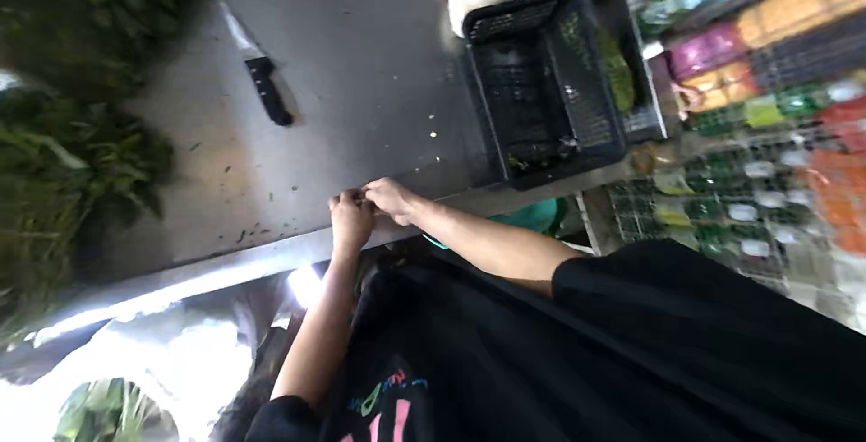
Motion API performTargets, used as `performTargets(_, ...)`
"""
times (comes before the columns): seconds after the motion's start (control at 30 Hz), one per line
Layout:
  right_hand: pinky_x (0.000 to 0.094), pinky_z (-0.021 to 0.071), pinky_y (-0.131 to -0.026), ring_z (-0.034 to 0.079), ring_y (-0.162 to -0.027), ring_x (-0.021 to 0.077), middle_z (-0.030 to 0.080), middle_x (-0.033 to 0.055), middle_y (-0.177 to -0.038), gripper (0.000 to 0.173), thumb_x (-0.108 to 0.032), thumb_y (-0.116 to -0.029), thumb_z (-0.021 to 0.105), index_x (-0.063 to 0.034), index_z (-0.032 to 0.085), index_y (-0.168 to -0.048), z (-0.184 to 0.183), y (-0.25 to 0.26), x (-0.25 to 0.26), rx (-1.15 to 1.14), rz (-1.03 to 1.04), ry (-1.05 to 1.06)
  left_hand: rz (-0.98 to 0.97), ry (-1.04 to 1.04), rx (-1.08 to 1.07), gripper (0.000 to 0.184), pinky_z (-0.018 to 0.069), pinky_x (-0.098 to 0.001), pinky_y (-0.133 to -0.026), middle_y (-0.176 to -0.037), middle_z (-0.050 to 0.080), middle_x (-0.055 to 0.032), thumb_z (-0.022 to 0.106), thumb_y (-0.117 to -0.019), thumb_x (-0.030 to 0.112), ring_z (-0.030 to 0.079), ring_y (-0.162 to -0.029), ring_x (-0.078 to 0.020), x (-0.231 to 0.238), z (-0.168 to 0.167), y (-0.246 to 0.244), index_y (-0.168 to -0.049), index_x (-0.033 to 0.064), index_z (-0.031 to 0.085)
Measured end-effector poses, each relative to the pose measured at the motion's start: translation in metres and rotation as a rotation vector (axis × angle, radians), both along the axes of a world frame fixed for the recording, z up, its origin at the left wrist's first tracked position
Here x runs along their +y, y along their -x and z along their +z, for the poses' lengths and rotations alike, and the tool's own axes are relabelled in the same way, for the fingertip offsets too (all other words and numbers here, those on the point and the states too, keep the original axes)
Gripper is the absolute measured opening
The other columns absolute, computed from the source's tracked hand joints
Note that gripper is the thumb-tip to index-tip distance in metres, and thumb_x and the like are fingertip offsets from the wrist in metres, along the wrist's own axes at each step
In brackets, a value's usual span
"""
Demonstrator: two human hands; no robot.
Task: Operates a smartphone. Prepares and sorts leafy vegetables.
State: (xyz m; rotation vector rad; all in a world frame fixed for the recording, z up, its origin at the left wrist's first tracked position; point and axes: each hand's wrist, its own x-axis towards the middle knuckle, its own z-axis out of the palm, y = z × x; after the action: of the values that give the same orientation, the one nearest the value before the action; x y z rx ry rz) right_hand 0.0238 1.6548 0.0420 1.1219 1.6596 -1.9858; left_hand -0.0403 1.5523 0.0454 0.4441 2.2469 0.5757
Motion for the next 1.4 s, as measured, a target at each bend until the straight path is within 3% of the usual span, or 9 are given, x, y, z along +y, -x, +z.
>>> performTargets(0.1, 0.0529, 0.0531, -0.092, 0.066, -0.108, 0.0299, 0.067, 0.0195, -0.123, 0.036, -0.022, -0.1065, 0.047, -0.0037, 0.065, -0.131, 0.004, 0.002, 0.001, 0.037, -0.078, -0.024, 0.305, -0.190, -0.122, 0.039, 0.0511, -0.0596, -0.096, -0.126, 0.064, -0.0225, 0.058, -0.1036, 0.031, 0.063, -0.115, -0.0378, 0.003, -0.015, -0.009, -0.133, 0.0052, 0.063)
performTargets(0.2, 0.0549, 0.0490, -0.105, 0.062, -0.125, 0.0305, 0.064, 0.0184, -0.135, 0.046, -0.036, -0.1088, 0.047, -0.0062, 0.060, -0.142, 0.028, 0.007, 0.005, 0.142, 0.096, -0.210, 0.778, -0.688, -0.340, 0.036, 0.0541, -0.0397, -0.075, -0.093, 0.065, -0.0075, 0.039, -0.1083, 0.033, 0.062, -0.083, -0.0167, 0.020, -0.022, -0.021, -0.113, 0.0055, 0.063)
performTargets(0.37, 0.0477, 0.0419, -0.115, 0.055, -0.136, 0.0243, 0.059, 0.0149, -0.145, 0.045, -0.034, -0.1099, 0.046, -0.0055, 0.061, -0.142, 0.083, -0.005, 0.022, 0.360, 0.502, -0.378, 1.436, -1.113, -0.713, 0.042, 0.0521, -0.0250, -0.073, -0.087, 0.058, -0.0006, 0.023, -0.1130, 0.037, 0.059, -0.076, -0.0084, 0.053, 0.064, -0.023, -0.108, 0.0093, 0.054)
performTargets(0.43, 0.0446, 0.0421, -0.117, 0.055, -0.137, 0.0202, 0.060, 0.0108, -0.146, 0.040, -0.028, -0.1095, 0.045, -0.0074, 0.067, -0.136, 0.093, -0.019, 0.041, 0.489, 0.543, -0.417, 1.361, -1.261, -0.771, 0.038, 0.0534, -0.0218, -0.066, -0.077, 0.058, 0.0040, 0.025, -0.1120, 0.039, 0.060, -0.069, -0.0048, 0.054, 0.041, -0.028, -0.097, 0.0168, 0.052)
performTargets(0.57, 0.0417, 0.0560, -0.092, 0.069, -0.103, 0.0190, 0.072, 0.0116, -0.118, 0.032, -0.020, -0.1081, 0.047, -0.0052, 0.070, -0.126, 0.085, -0.047, 0.109, 0.519, 0.319, -0.549, 1.231, -1.538, -0.871, 0.037, 0.0566, -0.0226, -0.066, -0.079, 0.063, 0.0014, 0.037, -0.1094, 0.041, 0.064, -0.069, -0.0094, 0.050, -0.009, -0.044, -0.092, 0.0168, 0.059)
performTargets(0.8, 0.0571, 0.0457, -0.108, 0.047, -0.136, 0.0467, 0.038, 0.0325, -0.152, 0.067, -0.023, -0.0947, 0.066, 0.0031, 0.041, -0.151, -0.012, -0.053, 0.155, -0.158, 0.342, -0.948, 1.401, -1.429, -0.783, 0.030, 0.0573, -0.0231, -0.065, -0.082, 0.064, 0.0008, 0.043, -0.1075, 0.038, 0.065, -0.070, -0.0105, 0.010, -0.006, -0.104, -0.092, 0.0178, 0.059)
performTargets(0.93, 0.0523, 0.0494, -0.106, 0.055, -0.128, 0.0431, 0.049, 0.0293, -0.143, 0.050, -0.008, -0.0923, 0.065, 0.0013, 0.055, -0.141, -0.043, -0.054, 0.120, 0.093, 0.374, -1.051, 1.516, -1.413, -0.721, 0.032, 0.0569, -0.0238, -0.063, -0.080, 0.064, -0.0008, 0.042, -0.1077, 0.036, 0.065, -0.068, -0.0117, -0.019, -0.003, -0.124, -0.091, 0.0159, 0.059)
performTargets(1.1, 0.0490, 0.0467, -0.110, 0.059, -0.127, 0.0323, 0.063, 0.0200, -0.134, 0.036, -0.007, -0.1033, 0.048, -0.0037, 0.064, -0.136, -0.016, -0.029, 0.077, 0.256, 0.745, -0.730, 1.599, -1.321, -0.708, 0.029, 0.0572, -0.0249, -0.062, -0.080, 0.063, -0.0021, 0.043, -0.1075, 0.035, 0.065, -0.068, -0.0122, -0.048, -0.009, -0.134, -0.093, 0.0144, 0.058)
performTargets(1.4, 0.0549, 0.0460, -0.109, 0.054, -0.133, 0.0365, 0.056, 0.0211, -0.143, 0.050, -0.008, -0.0937, 0.060, -0.0039, 0.057, -0.143, -0.015, 0.094, 0.173, -0.009, 0.387, -1.053, 1.511, -1.150, -0.854, 0.041, 0.0594, -0.0262, -0.060, -0.076, 0.066, -0.0051, 0.033, -0.1117, 0.032, 0.067, -0.065, -0.0136, -0.098, -0.017, -0.132, -0.091, 0.0087, 0.060)
